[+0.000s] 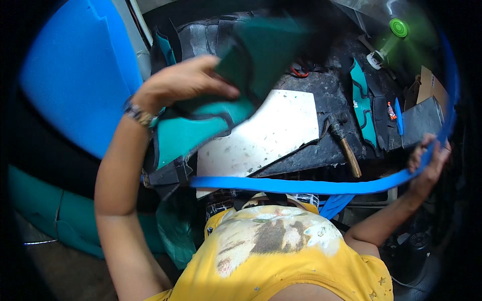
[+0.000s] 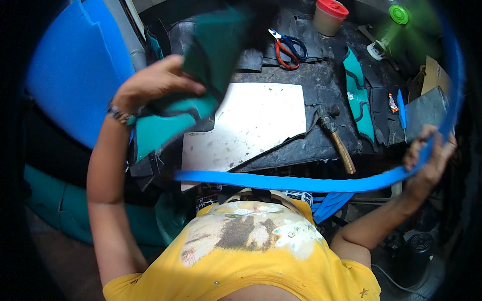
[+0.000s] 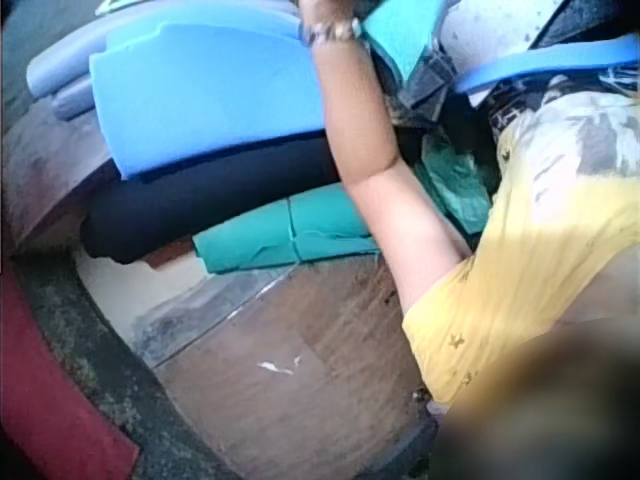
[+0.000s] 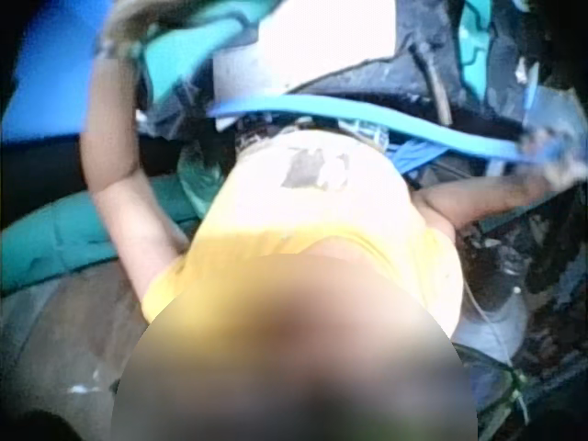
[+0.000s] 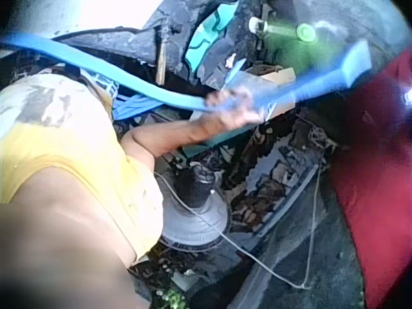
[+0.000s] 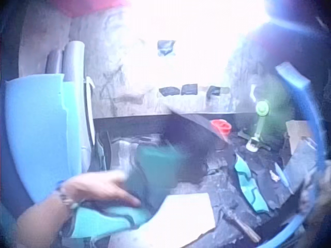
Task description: The person cuts a blue foam strip with scissors, then places it inside a black shoe upper. They fold and press the upper edges, then use a hammer to tap the upper onto a green insole. The person repeats the folding and hammering steps on the same shoe upper.
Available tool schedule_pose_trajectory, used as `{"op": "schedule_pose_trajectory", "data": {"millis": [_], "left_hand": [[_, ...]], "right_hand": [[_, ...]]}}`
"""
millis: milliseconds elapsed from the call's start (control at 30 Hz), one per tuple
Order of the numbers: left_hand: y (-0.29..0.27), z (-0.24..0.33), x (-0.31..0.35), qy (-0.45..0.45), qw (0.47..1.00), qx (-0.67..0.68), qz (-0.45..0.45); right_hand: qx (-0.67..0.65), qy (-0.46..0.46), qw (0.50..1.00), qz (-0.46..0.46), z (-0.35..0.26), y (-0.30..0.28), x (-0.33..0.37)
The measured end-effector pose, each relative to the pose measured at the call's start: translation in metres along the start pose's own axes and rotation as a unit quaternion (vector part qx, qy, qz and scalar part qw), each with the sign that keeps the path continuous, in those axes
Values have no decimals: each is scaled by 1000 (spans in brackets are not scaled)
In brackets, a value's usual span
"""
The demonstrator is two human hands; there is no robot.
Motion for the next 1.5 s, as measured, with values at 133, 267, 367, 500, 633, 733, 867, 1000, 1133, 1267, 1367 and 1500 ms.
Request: {"op": "schedule_pose_trajectory", "data": {"millis": [133,267,367,500,633,733,867,1000,1133,1267,1367,1500], "left_hand": [[66,-2,-28,133,980,67,-129],[103,-2,-49,123,901,374,-181],[125,3,-57,124,890,391,-198],[110,-13,-49,85,932,352,-27],[94,-29,-36,19,990,139,0],[84,-24,-36,22,991,123,45],[52,-19,-42,46,985,69,148],[54,-20,-71,148,967,-208,13],[46,-60,-88,71,916,-386,-87],[42,-60,-91,85,843,-531,-33],[69,-41,-78,108,785,-608,59],[138,-36,-34,125,844,-520,25]], "right_hand": [[-41,-109,983,-142,-32,5,-3],[-103,88,968,-213,26,112,1],[-279,210,825,-445,58,203,48],[-223,239,839,-436,69,239,71],[-183,146,889,-393,52,242,72],[-137,198,889,-389,59,238,65],[-123,210,946,-215,70,197,57],[-123,299,921,-220,95,186,98],[-228,248,931,-137,109,153,97],[-183,260,939,-128,125,134,52],[-81,204,965,-140,116,142,21],[43,147,981,-120,77,150,-1]]}}
Point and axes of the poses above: each hand's wrist, its own x-axis away from the middle knuckle, its own y-axis out of the palm, z = x × y, the point moved 7 cm from there along -x, towards the middle knuckle, and after that the axes turned 15 degrees about y, right-handed, at the moved point
